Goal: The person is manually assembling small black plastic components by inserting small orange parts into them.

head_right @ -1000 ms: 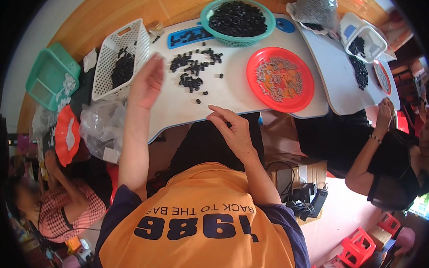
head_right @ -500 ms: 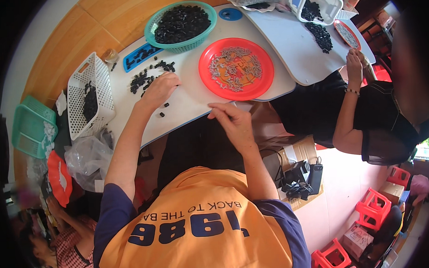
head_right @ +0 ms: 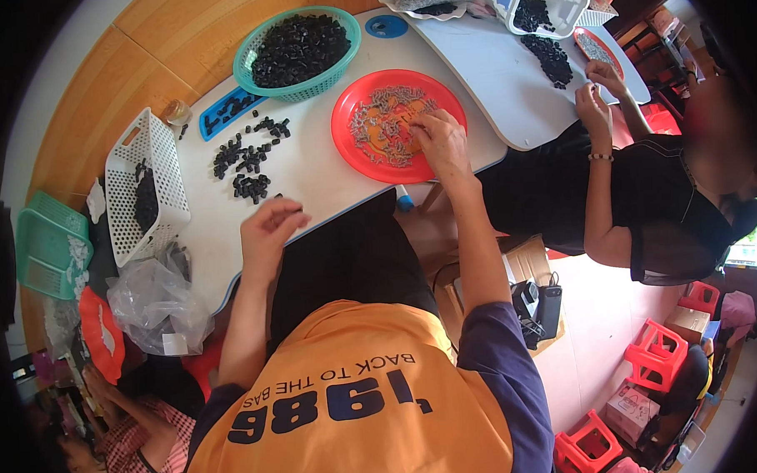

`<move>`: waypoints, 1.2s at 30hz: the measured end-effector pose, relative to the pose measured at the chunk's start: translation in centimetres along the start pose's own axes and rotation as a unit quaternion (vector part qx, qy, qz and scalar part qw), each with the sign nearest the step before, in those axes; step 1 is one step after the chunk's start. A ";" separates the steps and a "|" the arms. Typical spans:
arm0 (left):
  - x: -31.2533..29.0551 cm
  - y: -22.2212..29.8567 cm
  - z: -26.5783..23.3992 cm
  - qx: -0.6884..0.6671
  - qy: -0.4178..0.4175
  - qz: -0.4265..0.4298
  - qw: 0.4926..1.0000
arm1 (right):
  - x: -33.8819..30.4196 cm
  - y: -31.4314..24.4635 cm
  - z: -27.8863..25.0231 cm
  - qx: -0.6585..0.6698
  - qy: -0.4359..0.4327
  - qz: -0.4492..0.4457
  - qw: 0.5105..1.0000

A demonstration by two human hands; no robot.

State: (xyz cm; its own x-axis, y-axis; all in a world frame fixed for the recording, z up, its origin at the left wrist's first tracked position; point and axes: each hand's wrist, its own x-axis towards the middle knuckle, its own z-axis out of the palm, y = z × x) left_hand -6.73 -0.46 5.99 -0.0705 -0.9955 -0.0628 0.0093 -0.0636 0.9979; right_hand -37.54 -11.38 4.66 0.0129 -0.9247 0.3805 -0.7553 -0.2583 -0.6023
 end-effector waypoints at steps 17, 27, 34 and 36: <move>-6.5 -2.8 1.9 -0.142 0.060 -0.109 0.982 | 1.0 1.4 1.7 -0.056 -0.063 -0.064 0.994; -6.9 -3.0 2.3 -0.143 0.041 -0.117 0.982 | 3.4 0.8 2.0 -0.070 -0.143 -0.127 0.979; -6.9 -3.0 1.8 -0.140 0.063 -0.116 0.981 | 4.0 0.1 2.0 -0.093 -0.184 -0.152 0.966; -6.8 -2.9 1.8 -0.143 0.060 -0.112 0.982 | 4.2 0.1 2.0 -0.094 -0.200 -0.132 0.966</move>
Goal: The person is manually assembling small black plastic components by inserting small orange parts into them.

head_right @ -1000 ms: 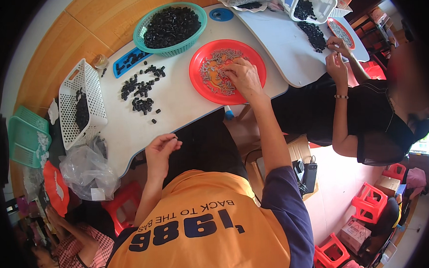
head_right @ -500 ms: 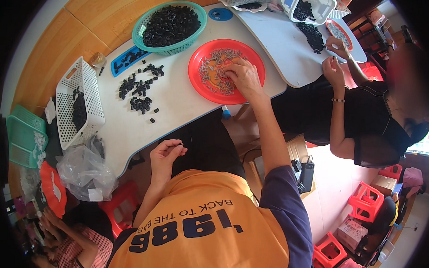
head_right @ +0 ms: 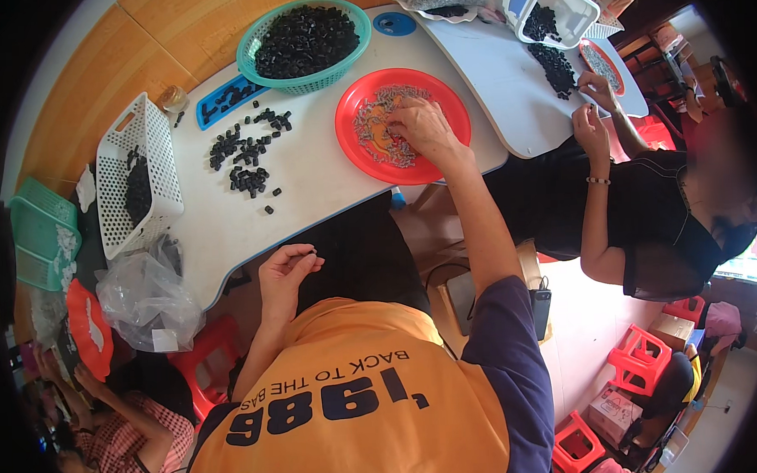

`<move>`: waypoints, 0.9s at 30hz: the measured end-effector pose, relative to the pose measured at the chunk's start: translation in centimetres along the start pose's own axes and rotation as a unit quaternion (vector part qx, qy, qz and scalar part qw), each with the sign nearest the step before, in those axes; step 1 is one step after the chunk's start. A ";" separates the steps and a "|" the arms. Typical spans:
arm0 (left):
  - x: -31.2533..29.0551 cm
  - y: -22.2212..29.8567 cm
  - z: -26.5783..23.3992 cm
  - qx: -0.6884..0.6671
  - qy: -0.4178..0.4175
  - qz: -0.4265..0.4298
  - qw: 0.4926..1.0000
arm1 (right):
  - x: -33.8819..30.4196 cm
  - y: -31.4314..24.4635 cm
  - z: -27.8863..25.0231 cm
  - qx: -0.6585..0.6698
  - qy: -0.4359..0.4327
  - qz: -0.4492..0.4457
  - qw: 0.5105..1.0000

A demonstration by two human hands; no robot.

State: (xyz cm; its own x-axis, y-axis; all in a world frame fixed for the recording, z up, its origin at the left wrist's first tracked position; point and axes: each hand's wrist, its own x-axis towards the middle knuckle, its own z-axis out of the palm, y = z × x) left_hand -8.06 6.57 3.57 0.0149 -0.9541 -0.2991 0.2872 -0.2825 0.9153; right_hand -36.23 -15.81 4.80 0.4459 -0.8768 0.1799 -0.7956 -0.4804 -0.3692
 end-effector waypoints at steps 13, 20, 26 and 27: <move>0.6 4.4 0.2 -0.053 0.018 0.079 0.995 | -2.7 -8.8 -2.0 0.245 0.157 0.082 0.953; -0.3 6.7 0.5 -0.036 0.009 0.125 0.991 | -6.6 -19.7 -1.5 0.376 0.086 -0.004 0.922; -1.4 6.8 -0.2 0.054 0.048 0.169 0.983 | -6.5 -22.0 -1.0 0.246 0.122 -0.082 0.958; -1.5 6.7 -0.3 0.063 0.056 0.179 0.980 | -6.5 -22.1 -0.9 0.231 0.124 -0.091 0.961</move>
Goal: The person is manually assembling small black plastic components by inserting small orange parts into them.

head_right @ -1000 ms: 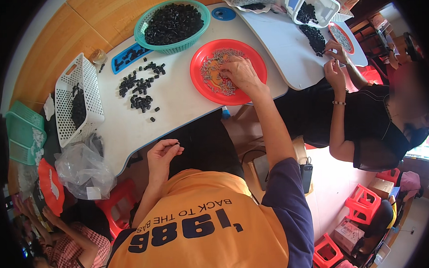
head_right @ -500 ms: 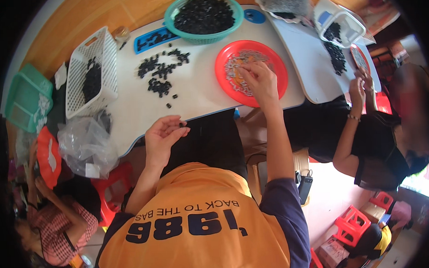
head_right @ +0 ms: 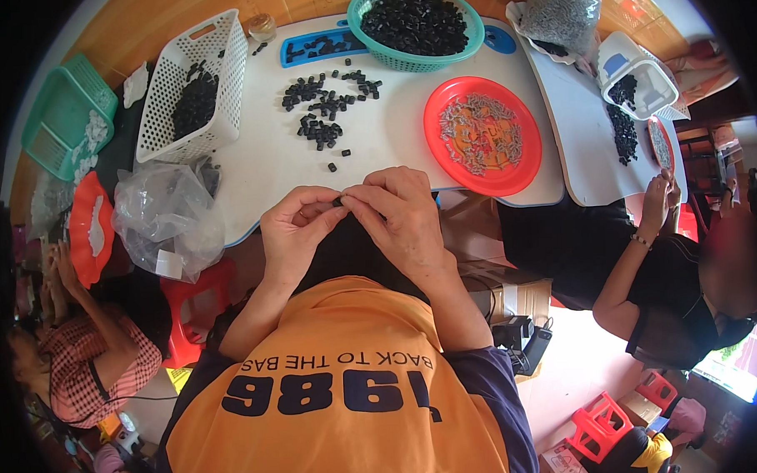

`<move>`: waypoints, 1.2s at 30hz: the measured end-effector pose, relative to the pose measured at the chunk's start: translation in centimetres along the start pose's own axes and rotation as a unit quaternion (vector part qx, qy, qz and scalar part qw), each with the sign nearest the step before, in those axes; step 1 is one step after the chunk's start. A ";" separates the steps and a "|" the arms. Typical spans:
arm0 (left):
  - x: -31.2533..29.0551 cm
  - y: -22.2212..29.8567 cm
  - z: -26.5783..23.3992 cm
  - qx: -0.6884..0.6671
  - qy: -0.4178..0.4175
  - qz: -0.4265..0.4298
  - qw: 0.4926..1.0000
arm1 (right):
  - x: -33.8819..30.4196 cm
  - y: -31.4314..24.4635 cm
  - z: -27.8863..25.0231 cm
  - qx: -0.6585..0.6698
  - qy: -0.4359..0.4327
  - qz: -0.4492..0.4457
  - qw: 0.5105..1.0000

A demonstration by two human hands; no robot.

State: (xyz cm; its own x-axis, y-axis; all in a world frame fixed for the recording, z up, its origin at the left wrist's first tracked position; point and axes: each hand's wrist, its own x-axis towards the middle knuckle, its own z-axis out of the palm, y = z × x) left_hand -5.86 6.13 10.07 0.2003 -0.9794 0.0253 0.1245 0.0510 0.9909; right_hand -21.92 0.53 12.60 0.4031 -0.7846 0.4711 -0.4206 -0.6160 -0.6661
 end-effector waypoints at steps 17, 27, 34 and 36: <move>-0.4 -1.6 -1.1 0.061 0.041 0.085 0.994 | -0.6 -0.3 2.6 0.048 -0.031 0.100 0.993; -0.7 -1.9 -1.9 0.113 0.071 0.060 0.989 | -1.0 -0.4 3.8 -0.133 -0.034 -0.093 0.986; -0.7 -2.3 -2.6 0.165 0.078 0.052 0.982 | -0.9 -0.4 4.2 -0.155 -0.122 -0.093 0.976; -0.6 -2.7 -3.0 0.143 0.076 0.040 0.986 | 0.6 1.6 4.6 -0.058 -0.125 -0.049 0.989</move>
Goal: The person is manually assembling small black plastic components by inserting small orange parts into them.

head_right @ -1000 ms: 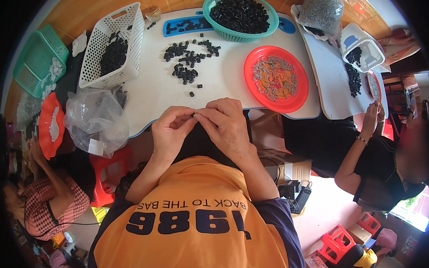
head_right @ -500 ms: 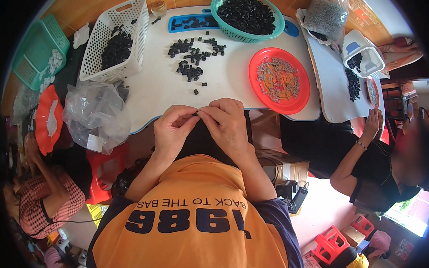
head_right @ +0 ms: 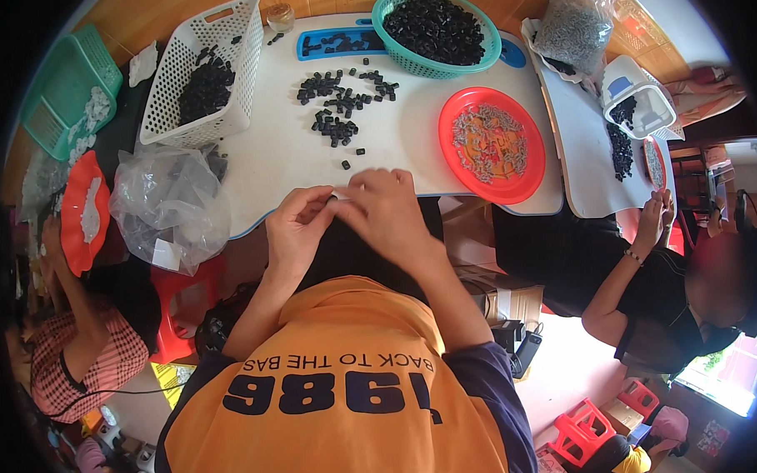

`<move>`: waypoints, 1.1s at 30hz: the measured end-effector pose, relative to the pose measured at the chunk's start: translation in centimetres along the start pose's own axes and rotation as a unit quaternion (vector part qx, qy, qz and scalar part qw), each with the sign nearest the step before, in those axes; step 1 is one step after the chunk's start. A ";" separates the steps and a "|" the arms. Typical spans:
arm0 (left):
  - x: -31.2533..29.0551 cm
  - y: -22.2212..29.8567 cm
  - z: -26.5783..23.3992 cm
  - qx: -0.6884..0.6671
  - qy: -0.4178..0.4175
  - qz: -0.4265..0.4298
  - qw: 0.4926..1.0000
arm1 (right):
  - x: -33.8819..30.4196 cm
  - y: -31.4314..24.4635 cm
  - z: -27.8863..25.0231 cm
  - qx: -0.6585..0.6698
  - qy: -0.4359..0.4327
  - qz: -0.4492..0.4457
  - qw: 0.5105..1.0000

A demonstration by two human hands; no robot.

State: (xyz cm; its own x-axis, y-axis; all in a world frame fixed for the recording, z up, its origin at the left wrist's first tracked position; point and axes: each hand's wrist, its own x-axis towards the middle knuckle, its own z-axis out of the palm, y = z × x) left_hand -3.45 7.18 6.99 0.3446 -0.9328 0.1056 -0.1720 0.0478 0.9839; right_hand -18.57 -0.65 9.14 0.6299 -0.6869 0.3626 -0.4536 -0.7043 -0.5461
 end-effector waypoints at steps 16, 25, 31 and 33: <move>-0.2 -2.1 -2.6 -0.167 0.008 -0.096 0.981 | 6.6 9.2 4.6 -0.021 -0.020 0.072 0.997; -0.2 -2.1 -2.1 -0.197 0.005 -0.110 0.974 | 8.0 10.2 4.5 0.026 0.048 0.070 0.996; -0.6 -2.1 -2.5 -0.192 0.014 -0.120 0.974 | 10.2 12.3 5.6 -0.158 0.058 -0.021 0.986; -0.7 -2.4 -2.7 -0.187 0.013 -0.115 0.976 | 10.1 12.5 5.6 -0.173 0.022 -0.041 0.984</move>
State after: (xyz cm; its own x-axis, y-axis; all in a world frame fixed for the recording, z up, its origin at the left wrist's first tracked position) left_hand -0.77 8.72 4.92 0.3591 -0.9248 -0.1257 0.2597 -0.0303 0.9652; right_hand -14.39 -15.40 1.72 0.6491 -0.6265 0.4316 -0.5943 -0.7717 -0.2265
